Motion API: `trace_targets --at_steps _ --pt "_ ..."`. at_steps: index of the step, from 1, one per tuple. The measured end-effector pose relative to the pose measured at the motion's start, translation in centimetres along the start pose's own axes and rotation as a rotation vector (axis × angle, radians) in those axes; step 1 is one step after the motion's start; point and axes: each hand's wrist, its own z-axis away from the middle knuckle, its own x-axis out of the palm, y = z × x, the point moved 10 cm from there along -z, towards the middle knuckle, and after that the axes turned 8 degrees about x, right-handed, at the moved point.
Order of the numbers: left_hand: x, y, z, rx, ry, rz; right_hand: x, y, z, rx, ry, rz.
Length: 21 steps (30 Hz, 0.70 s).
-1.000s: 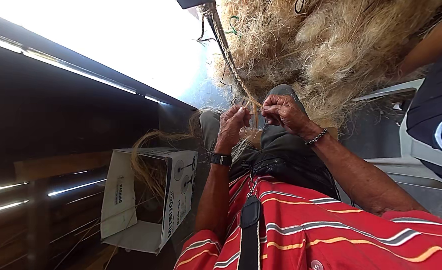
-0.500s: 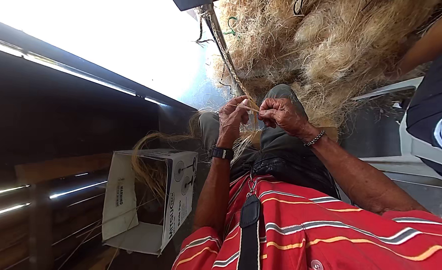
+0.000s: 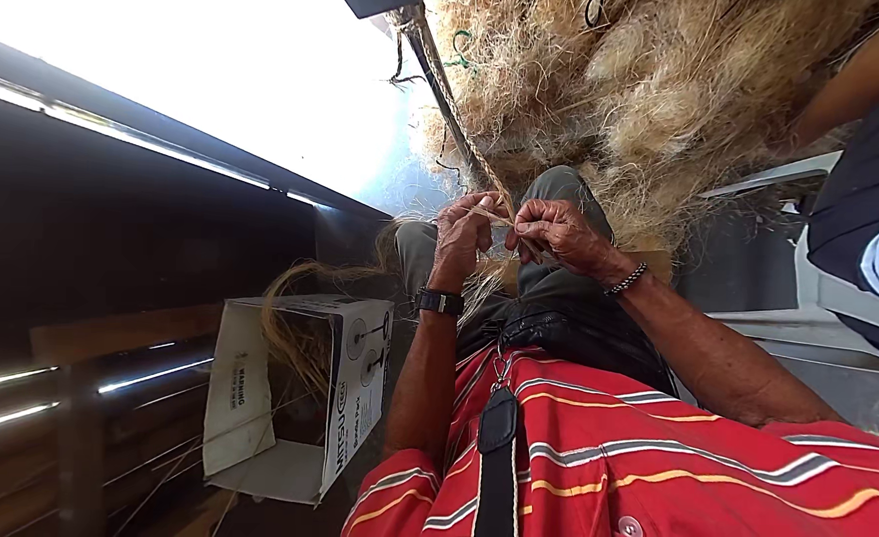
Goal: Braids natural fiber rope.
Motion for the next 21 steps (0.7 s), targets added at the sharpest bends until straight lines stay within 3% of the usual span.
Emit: trace_targets --at_steps 13,18,21 --pt "0.3 -0.1 0.1 0.019 0.034 -0.011 0.6 0.4 1.5 0.002 -0.057 -0.006" --pt "0.7 0.3 1.3 -0.035 0.036 0.036 -1.8 -1.1 3.2 -0.137 0.145 0.192" --pt "0.5 0.4 1.6 -0.045 0.048 0.064 -3.6 -1.2 3.9 -0.138 0.267 0.089"
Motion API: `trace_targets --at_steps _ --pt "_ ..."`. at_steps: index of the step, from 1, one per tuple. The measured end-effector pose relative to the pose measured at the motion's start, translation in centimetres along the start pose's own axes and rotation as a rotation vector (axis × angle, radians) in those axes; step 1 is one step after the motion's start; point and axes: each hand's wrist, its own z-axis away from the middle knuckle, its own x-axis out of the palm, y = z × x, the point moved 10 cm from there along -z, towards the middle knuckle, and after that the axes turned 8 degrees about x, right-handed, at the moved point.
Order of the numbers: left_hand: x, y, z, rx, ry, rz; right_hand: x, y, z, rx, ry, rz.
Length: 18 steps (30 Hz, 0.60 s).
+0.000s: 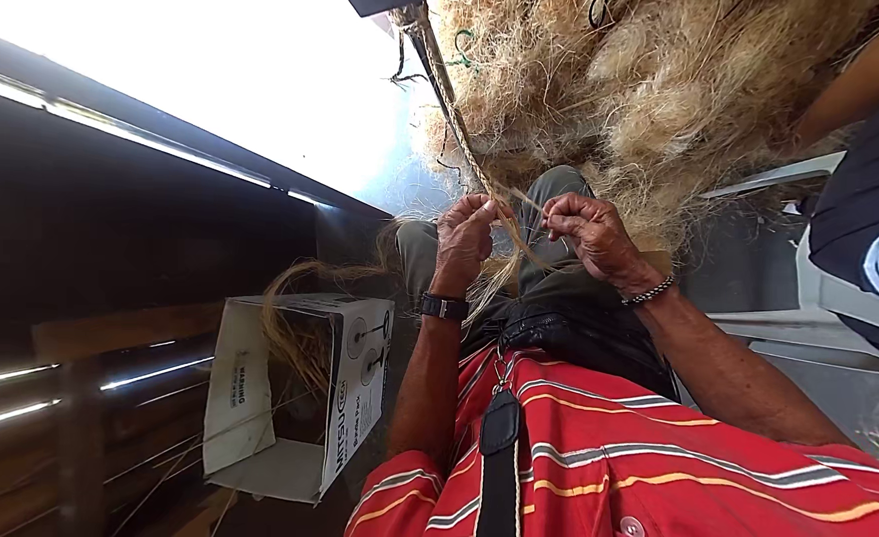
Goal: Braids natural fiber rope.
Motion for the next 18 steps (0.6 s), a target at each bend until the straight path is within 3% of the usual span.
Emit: trace_targets --at_steps 4,10,14,18 --pt "0.3 0.6 0.9 -0.002 -0.026 -0.069 -1.3 0.2 0.5 0.075 0.101 0.083" --pt "-0.6 -0.1 -0.8 0.031 0.028 -0.012 -1.6 -0.6 1.0 0.043 0.149 0.771" --pt "-0.5 0.0 -0.8 0.041 0.02 -0.101 -0.1 -0.3 -1.2 0.079 0.124 0.874" --pt "0.5 0.7 0.5 0.027 -0.026 -0.221 1.6 1.4 -4.8 0.17 0.078 0.786"
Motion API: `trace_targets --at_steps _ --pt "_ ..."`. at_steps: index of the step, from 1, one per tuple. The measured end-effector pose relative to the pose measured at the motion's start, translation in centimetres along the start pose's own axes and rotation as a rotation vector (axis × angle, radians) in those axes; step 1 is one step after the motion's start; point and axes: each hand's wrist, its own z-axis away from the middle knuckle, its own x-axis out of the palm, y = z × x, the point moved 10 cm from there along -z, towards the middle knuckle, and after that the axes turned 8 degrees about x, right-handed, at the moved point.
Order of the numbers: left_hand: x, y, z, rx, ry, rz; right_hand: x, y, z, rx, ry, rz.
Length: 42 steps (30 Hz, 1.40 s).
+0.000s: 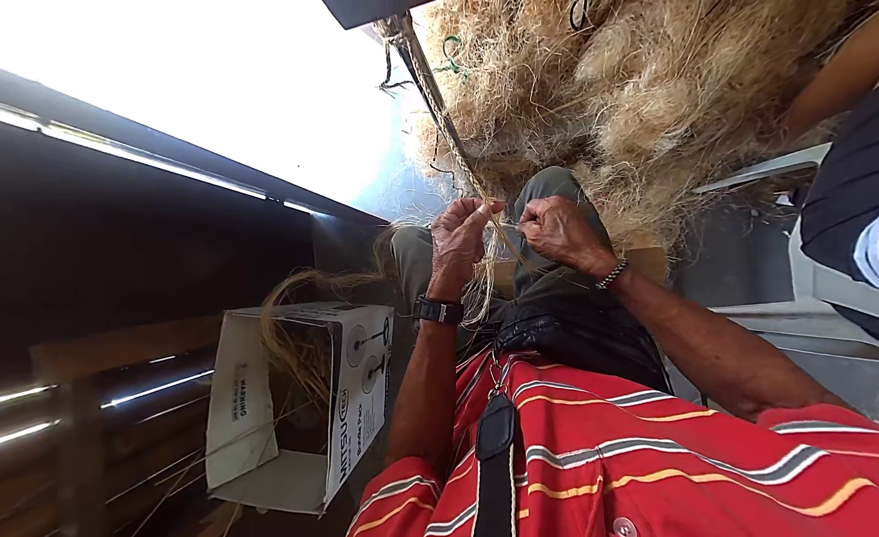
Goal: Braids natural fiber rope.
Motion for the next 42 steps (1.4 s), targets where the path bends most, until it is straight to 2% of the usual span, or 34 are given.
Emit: trace_targets --at_steps 3,8,14,17,21,25,34,42 --pt "0.2 0.2 0.1 0.006 0.003 0.007 1.3 -0.1 -1.4 0.106 -0.063 -0.232" --pt "0.0 0.5 0.1 0.02 0.024 -0.012 3.5 -0.8 -0.5 0.32 -0.188 -0.896" --pt "-0.4 0.6 0.1 0.068 0.034 -0.021 3.8 -0.5 -0.2 0.336 -0.13 -1.185" --pt "-0.6 0.4 0.1 0.054 0.059 -0.039 3.2 -0.9 0.3 0.269 -0.1 -1.128" --pt "-0.8 -0.3 0.2 0.033 0.11 -0.088 1.7 -2.1 2.2 0.135 -0.039 -0.912" --pt "-0.9 -0.9 0.2 0.012 0.15 -0.103 0.9 -2.7 2.3 0.107 0.01 -0.777" --pt "-0.8 -1.3 0.6 -0.072 0.178 -0.024 0.5 -3.0 2.8 -0.127 0.175 -0.526" --pt "-0.7 -1.6 0.6 -0.111 0.211 -0.035 -0.2 -4.3 3.8 -0.281 0.361 -0.165"
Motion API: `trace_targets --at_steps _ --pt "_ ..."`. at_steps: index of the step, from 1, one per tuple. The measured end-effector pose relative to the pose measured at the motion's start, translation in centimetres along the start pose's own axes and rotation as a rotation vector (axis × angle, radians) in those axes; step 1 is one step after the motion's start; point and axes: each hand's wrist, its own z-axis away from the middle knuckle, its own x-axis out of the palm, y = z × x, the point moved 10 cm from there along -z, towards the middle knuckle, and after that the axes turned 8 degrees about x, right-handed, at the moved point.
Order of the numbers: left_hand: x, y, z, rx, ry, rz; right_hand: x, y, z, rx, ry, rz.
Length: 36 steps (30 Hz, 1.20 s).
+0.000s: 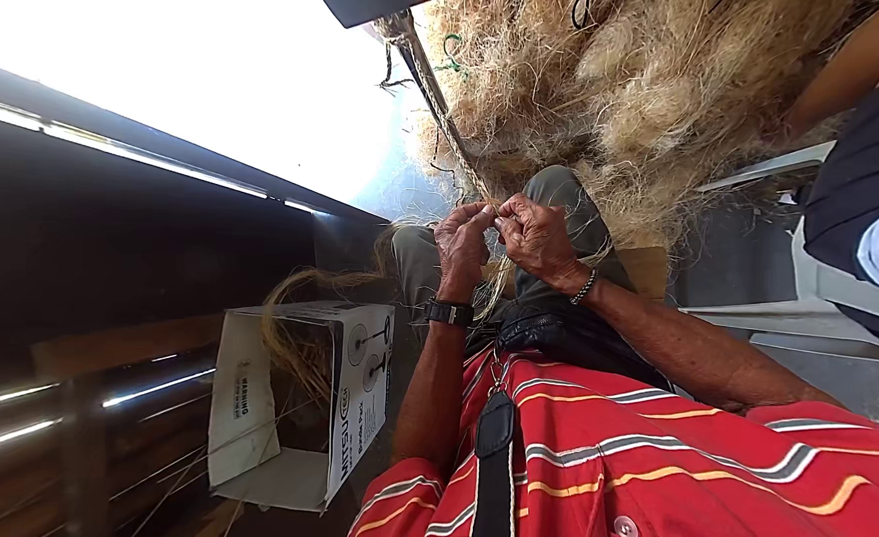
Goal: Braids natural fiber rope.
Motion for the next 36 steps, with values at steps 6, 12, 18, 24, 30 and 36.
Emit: trace_targets --at_steps 6,12,18,24,30,36 --pt "-0.2 -0.4 -0.1 -0.016 0.026 -0.007 1.0 -2.2 0.8 -0.16 -0.038 0.331" --pt "-1.0 -0.6 -0.2 0.0 0.036 -0.053 1.3 -2.1 0.5 -0.245 -0.063 0.308" --pt "-0.9 -0.2 -0.2 0.032 -0.011 0.018 1.1 1.6 -3.7 0.02 -0.159 -0.015" --pt "-0.6 -0.1 -0.2 0.049 -0.05 0.081 3.6 2.4 -4.7 0.139 -0.417 -0.417" --pt "-0.5 0.0 -0.1 0.023 -0.093 0.114 2.5 2.0 -5.3 0.054 -0.345 -0.433" --pt "-0.3 0.2 -0.2 0.017 -0.083 0.104 2.7 2.0 -5.5 0.065 -0.349 -0.368"
